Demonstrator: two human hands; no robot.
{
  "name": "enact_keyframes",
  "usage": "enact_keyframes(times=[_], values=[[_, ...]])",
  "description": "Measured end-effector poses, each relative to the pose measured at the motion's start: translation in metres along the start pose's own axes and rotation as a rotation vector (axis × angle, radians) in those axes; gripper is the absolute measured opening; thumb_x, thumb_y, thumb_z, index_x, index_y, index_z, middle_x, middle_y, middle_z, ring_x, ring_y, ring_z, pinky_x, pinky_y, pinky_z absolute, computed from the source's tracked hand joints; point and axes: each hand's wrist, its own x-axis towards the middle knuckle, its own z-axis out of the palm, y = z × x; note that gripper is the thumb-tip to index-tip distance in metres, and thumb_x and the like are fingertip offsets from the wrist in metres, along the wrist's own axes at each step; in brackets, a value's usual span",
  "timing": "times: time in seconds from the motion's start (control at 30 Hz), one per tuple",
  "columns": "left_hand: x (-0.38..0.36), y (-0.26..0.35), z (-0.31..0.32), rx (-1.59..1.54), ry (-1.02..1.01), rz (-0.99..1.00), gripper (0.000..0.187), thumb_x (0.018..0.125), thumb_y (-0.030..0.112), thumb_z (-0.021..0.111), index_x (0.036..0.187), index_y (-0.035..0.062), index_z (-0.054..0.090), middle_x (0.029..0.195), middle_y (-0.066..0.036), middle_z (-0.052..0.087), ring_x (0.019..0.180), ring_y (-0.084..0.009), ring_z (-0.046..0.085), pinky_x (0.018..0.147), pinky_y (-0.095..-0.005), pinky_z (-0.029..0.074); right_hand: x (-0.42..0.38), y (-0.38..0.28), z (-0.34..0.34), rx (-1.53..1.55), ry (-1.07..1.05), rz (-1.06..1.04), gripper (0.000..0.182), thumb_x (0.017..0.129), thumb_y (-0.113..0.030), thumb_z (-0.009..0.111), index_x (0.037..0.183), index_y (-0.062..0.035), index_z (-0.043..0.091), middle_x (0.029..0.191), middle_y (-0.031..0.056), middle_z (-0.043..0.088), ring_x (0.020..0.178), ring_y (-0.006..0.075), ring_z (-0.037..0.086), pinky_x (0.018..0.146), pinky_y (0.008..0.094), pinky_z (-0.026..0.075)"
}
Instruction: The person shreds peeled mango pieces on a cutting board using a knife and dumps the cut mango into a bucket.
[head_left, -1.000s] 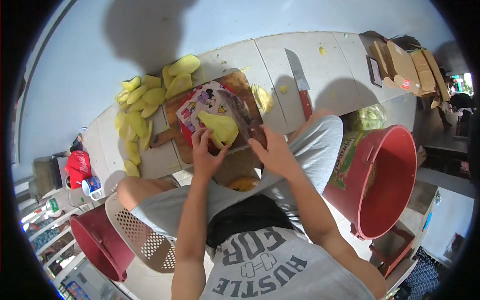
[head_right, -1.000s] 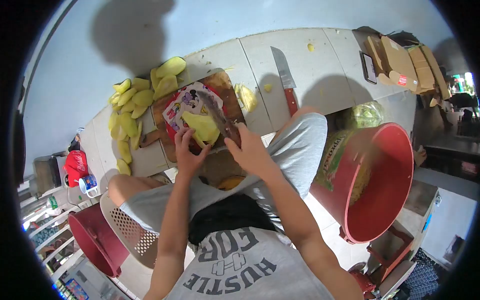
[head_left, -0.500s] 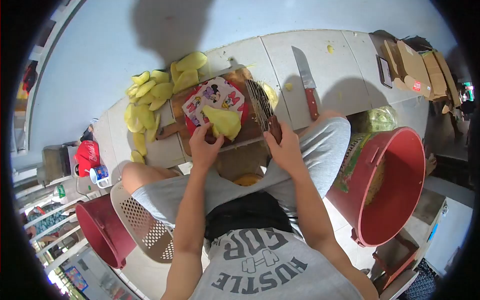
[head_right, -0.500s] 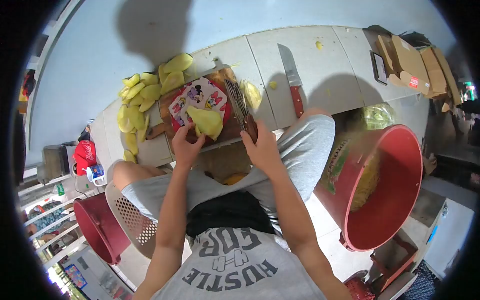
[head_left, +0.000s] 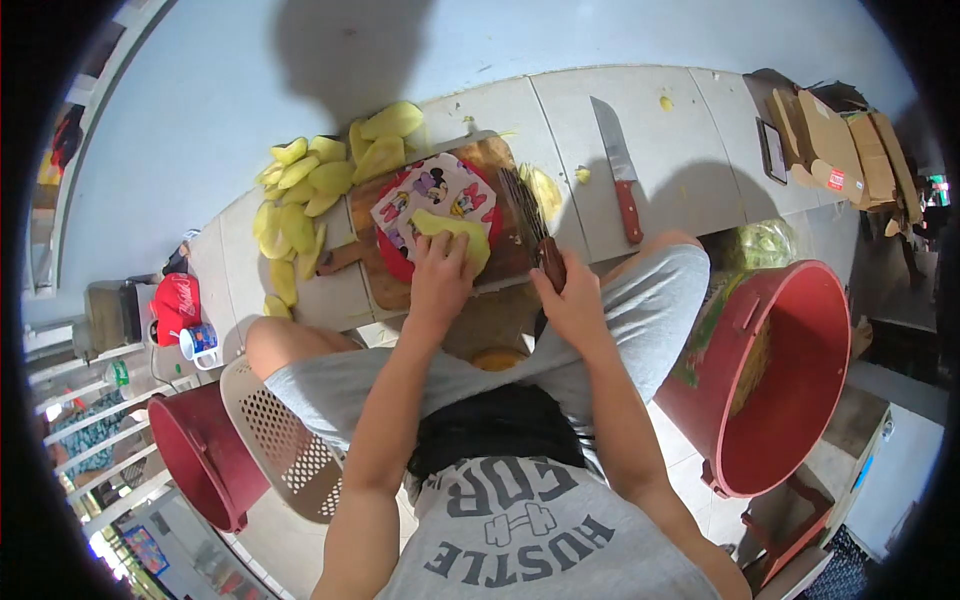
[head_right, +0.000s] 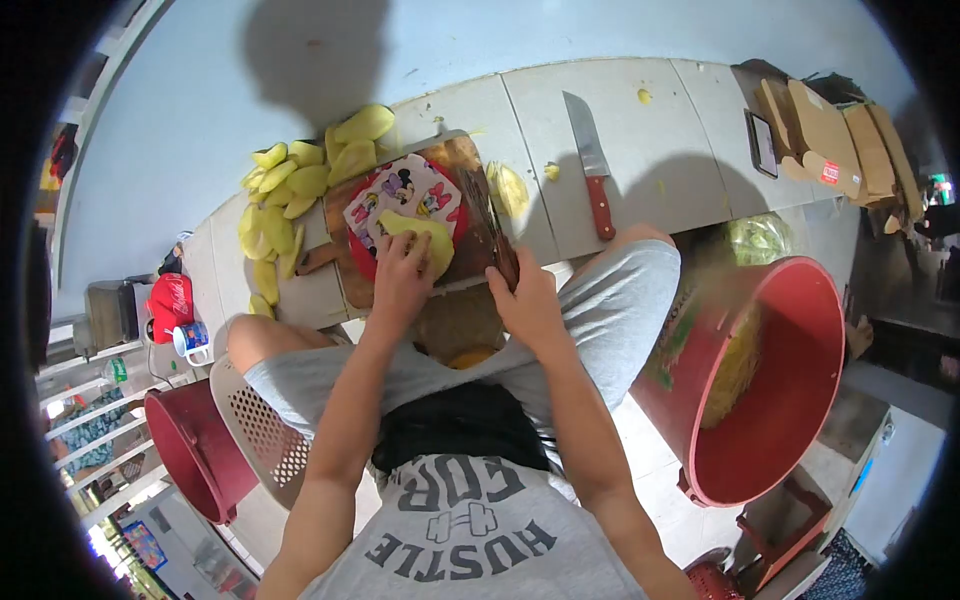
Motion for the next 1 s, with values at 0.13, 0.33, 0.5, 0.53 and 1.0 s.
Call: enact_keyframes(times=[0.13, 0.33, 0.5, 0.53, 1.0], values=[[-0.003, -0.002, 0.003, -0.092, -0.009, -0.060, 0.051, 0.080, 0.022, 0.078, 0.126, 0.0046, 0.065, 0.127, -0.021, 0.057, 0.116, -0.0429, 0.051, 0.099, -0.0496, 0.046, -0.001, -0.005, -0.002, -0.014, -0.007, 0.042, 0.031, 0.092, -0.025, 0.068, 0.102, 0.0025, 0.059, 0.072, 0.0216, 0.065, 0.069, 0.0406, 0.067, 0.065, 0.0481, 0.049], [0.017, 0.023, -0.001, 0.128, -0.011, -0.063, 0.065, 0.073, 0.039, 0.083, 0.130, 0.0171, 0.063, 0.149, -0.017, 0.043, 0.140, -0.0469, 0.031, 0.113, -0.0624, 0.026, 0.003, -0.010, 0.001, 0.056, -0.022, 0.042, 0.030, 0.092, -0.025, 0.068, 0.103, 0.0022, 0.059, 0.072, 0.0206, 0.065, 0.070, 0.0386, 0.068, 0.065, 0.0462, 0.049], [0.021, -0.007, 0.021, 0.101, -0.019, -0.053, 0.065, 0.068, 0.038, 0.087, 0.125, 0.0177, 0.065, 0.149, -0.016, 0.042, 0.142, -0.0485, 0.026, 0.115, -0.0619, 0.025, 0.002, -0.006, 0.000, 0.002, -0.037, 0.050, 0.032, 0.092, -0.026, 0.068, 0.105, 0.0018, 0.060, 0.075, 0.0217, 0.066, 0.072, 0.0390, 0.068, 0.068, 0.0468, 0.050], [0.020, -0.018, 0.023, 0.080, 0.003, -0.020, 0.063, 0.067, 0.036, 0.088, 0.123, 0.0174, 0.066, 0.146, -0.016, 0.044, 0.141, -0.0487, 0.026, 0.114, -0.0609, 0.027, 0.001, -0.006, 0.000, 0.002, -0.023, 0.051, 0.032, 0.092, -0.026, 0.068, 0.106, 0.0016, 0.060, 0.076, 0.0219, 0.066, 0.072, 0.0393, 0.068, 0.068, 0.0472, 0.050], [0.013, -0.059, 0.011, -0.134, -0.053, 0.200, 0.062, 0.063, 0.036, 0.088, 0.118, 0.0156, 0.068, 0.126, -0.016, 0.055, 0.134, -0.0451, 0.040, 0.112, -0.0593, 0.032, 0.003, -0.007, 0.010, -0.047, -0.090, 0.052, 0.032, 0.093, -0.027, 0.068, 0.107, 0.0007, 0.060, 0.077, 0.0209, 0.068, 0.074, 0.0402, 0.069, 0.068, 0.0455, 0.051]])
